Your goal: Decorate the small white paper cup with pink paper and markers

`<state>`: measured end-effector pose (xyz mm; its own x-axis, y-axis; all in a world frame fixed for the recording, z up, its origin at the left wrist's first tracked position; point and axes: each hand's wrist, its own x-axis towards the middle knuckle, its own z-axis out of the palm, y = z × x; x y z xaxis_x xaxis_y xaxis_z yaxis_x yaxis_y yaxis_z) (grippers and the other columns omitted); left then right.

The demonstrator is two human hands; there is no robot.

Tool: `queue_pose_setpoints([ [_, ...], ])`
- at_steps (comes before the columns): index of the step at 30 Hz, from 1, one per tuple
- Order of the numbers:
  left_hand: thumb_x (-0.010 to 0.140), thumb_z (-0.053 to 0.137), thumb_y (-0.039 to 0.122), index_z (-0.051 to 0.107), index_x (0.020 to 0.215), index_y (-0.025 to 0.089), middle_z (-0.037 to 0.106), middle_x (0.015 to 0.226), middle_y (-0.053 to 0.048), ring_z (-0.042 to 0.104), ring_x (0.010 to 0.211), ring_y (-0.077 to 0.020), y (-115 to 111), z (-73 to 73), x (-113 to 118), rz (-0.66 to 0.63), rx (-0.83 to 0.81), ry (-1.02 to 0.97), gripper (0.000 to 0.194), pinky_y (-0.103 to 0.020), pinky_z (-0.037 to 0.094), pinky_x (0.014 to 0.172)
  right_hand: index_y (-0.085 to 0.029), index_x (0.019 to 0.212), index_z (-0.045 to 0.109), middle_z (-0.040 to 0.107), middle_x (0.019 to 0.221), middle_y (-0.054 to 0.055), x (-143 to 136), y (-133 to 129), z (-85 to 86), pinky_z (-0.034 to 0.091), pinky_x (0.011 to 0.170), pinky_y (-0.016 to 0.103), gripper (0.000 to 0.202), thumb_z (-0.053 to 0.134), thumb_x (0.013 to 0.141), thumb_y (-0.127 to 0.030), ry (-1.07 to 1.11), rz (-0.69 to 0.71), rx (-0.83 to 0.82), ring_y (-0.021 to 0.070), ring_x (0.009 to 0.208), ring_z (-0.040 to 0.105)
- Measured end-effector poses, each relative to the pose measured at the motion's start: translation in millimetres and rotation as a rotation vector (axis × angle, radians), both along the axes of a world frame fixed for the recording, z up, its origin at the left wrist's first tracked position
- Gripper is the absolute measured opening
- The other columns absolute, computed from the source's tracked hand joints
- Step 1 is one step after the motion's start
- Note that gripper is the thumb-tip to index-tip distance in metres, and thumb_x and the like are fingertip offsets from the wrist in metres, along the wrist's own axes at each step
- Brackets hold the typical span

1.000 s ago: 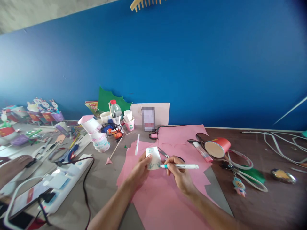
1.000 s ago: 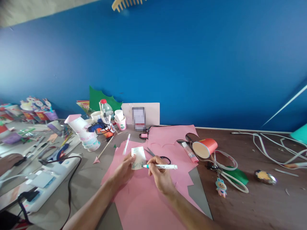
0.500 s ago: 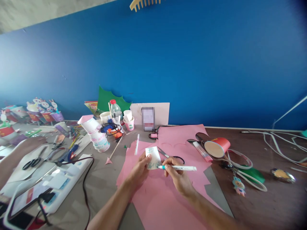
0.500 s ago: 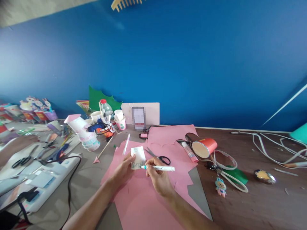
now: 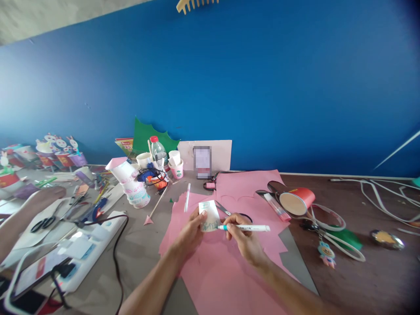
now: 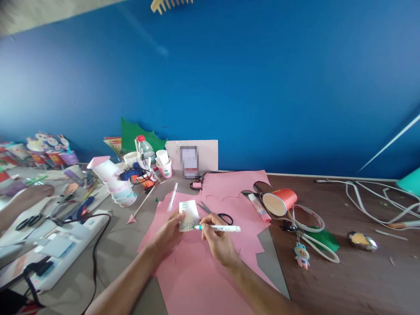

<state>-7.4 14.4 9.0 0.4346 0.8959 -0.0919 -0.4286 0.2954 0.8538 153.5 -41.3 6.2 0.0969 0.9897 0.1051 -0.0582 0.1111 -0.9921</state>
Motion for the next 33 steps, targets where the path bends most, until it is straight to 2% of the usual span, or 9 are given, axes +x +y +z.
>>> queue_pose_setpoints([
  [10, 0.076, 0.080, 0.043, 0.070, 0.098, 0.013, 0.071, 0.084, -0.006, 0.066, 0.080, -0.0195, 0.7, 0.8, -0.5, 0.001, -0.019, -0.019, 0.038, -0.025, 0.046, 0.069, -0.022, 0.074, 0.060, 0.055, 0.055, -0.004, 4.7, 5.6, -7.6, 0.039, 0.060, 0.028, 0.018, 0.058, 0.084, -0.037, 0.070, -0.012, -0.010, 0.0150, 0.058, 0.049],
  [16, 0.077, 0.080, 0.040, 0.069, 0.107, 0.014, 0.072, 0.086, -0.006, 0.067, 0.081, -0.0201, 1.3, -2.3, -1.8, 0.007, -0.037, -0.037, 0.041, -0.027, 0.048, 0.073, -0.021, 0.073, 0.061, 0.054, 0.052, -0.004, 7.7, 9.2, -12.7, 0.038, 0.058, 0.026, 0.017, 0.058, 0.083, -0.034, 0.127, -0.023, -0.029, 0.0140, 0.054, 0.048],
  [24, 0.071, 0.084, 0.042, 0.069, 0.104, 0.014, 0.071, 0.082, -0.004, 0.066, 0.074, -0.0176, 1.0, -1.1, -1.0, 0.033, -0.048, -0.027, 0.046, -0.023, 0.045, 0.062, -0.022, 0.071, 0.061, 0.055, 0.052, -0.004, 6.2, 8.0, -7.1, 0.039, 0.058, 0.027, 0.017, 0.059, 0.081, -0.036, 0.109, -0.032, -0.020, 0.0143, 0.054, 0.049],
  [29, 0.070, 0.084, 0.044, 0.068, 0.106, 0.014, 0.070, 0.079, -0.003, 0.065, 0.074, -0.0177, 0.0, 6.2, 0.2, 0.026, -0.036, -0.005, 0.049, -0.024, 0.045, 0.062, -0.022, 0.069, 0.059, 0.055, 0.052, -0.004, 3.8, 6.7, -2.1, 0.041, 0.061, 0.028, 0.017, 0.059, 0.080, -0.035, 0.082, -0.033, -0.012, 0.0141, 0.054, 0.049],
  [33, 0.071, 0.084, 0.042, 0.068, 0.105, 0.013, 0.070, 0.078, -0.003, 0.065, 0.074, -0.0178, 0.0, 5.2, -0.4, 0.024, -0.037, -0.020, 0.047, -0.024, 0.045, 0.064, -0.022, 0.069, 0.059, 0.055, 0.052, -0.004, 3.5, 7.0, 0.6, 0.040, 0.060, 0.028, 0.017, 0.058, 0.079, -0.036, 0.064, -0.041, -0.015, 0.0141, 0.055, 0.049],
])
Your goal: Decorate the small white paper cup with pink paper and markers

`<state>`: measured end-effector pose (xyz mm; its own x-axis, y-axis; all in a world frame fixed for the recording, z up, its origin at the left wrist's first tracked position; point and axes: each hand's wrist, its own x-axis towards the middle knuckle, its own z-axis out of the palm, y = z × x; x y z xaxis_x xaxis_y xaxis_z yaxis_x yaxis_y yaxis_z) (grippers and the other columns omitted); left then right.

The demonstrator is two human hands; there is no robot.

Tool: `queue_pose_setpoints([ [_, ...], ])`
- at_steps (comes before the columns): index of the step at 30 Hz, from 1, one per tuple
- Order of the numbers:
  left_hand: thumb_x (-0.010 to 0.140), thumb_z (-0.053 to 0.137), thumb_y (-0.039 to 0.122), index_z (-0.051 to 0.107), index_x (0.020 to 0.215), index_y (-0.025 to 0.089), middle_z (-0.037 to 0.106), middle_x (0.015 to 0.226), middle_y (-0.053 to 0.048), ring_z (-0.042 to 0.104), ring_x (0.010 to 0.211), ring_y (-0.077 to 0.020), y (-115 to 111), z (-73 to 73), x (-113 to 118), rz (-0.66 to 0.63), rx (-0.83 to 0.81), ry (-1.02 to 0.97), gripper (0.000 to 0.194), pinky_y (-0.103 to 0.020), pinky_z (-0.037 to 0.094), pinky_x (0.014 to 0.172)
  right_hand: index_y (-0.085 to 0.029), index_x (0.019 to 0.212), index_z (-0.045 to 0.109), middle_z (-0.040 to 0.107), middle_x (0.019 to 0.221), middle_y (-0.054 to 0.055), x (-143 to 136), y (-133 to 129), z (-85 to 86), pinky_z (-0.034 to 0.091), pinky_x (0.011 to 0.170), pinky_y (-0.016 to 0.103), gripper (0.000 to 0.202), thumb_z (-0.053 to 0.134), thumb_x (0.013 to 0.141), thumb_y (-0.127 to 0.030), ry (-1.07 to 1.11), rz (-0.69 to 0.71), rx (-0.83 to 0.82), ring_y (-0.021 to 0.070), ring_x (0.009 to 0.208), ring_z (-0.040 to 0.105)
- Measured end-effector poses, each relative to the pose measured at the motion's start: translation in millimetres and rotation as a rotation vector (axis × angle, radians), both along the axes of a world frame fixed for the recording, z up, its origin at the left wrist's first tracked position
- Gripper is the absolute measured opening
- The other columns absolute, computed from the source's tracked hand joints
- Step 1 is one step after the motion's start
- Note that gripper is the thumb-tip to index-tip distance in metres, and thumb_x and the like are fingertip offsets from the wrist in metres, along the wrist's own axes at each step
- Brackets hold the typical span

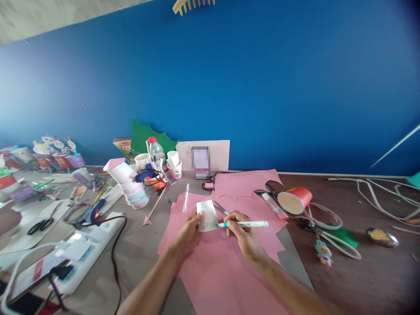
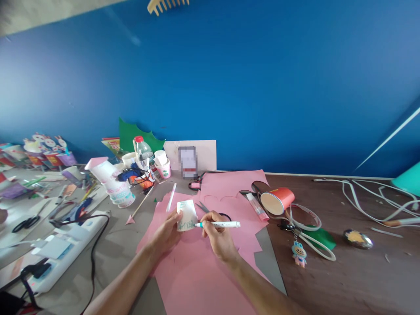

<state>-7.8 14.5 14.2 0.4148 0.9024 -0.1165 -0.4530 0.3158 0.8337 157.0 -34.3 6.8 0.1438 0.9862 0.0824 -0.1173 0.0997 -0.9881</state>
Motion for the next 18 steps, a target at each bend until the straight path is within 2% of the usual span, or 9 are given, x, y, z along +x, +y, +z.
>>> queue_pose_setpoints([
  [5, 0.069, 0.086, 0.044, 0.069, 0.101, 0.013, 0.068, 0.074, -0.002, 0.062, 0.067, -0.0155, 1.8, -5.4, -0.8, 0.008, -0.024, -0.012, 0.047, -0.023, 0.044, 0.060, -0.022, 0.067, 0.058, 0.052, 0.049, -0.005, 0.9, 1.7, 0.7, 0.037, 0.055, 0.027, 0.018, 0.058, 0.078, -0.036, 0.011, -0.016, -0.023, 0.0134, 0.052, 0.045],
  [9, 0.069, 0.085, 0.041, 0.070, 0.097, 0.014, 0.067, 0.072, -0.002, 0.060, 0.066, -0.0149, 1.9, -3.9, 0.2, 0.009, -0.021, -0.032, 0.042, -0.023, 0.043, 0.061, -0.022, 0.067, 0.058, 0.051, 0.049, -0.005, 1.5, 3.3, -2.3, 0.034, 0.054, 0.026, 0.017, 0.057, 0.078, -0.035, 0.017, -0.025, -0.045, 0.0132, 0.052, 0.044],
  [18, 0.073, 0.083, 0.041, 0.069, 0.090, 0.013, 0.067, 0.076, -0.002, 0.058, 0.066, -0.0129, 1.3, -2.8, -1.4, 0.013, -0.010, -0.002, 0.035, -0.022, 0.044, 0.062, -0.022, 0.068, 0.058, 0.053, 0.052, -0.005, -3.1, -2.9, -1.6, 0.038, 0.063, 0.027, 0.018, 0.056, 0.081, -0.035, 0.018, 0.003, -0.042, 0.0141, 0.058, 0.047],
])
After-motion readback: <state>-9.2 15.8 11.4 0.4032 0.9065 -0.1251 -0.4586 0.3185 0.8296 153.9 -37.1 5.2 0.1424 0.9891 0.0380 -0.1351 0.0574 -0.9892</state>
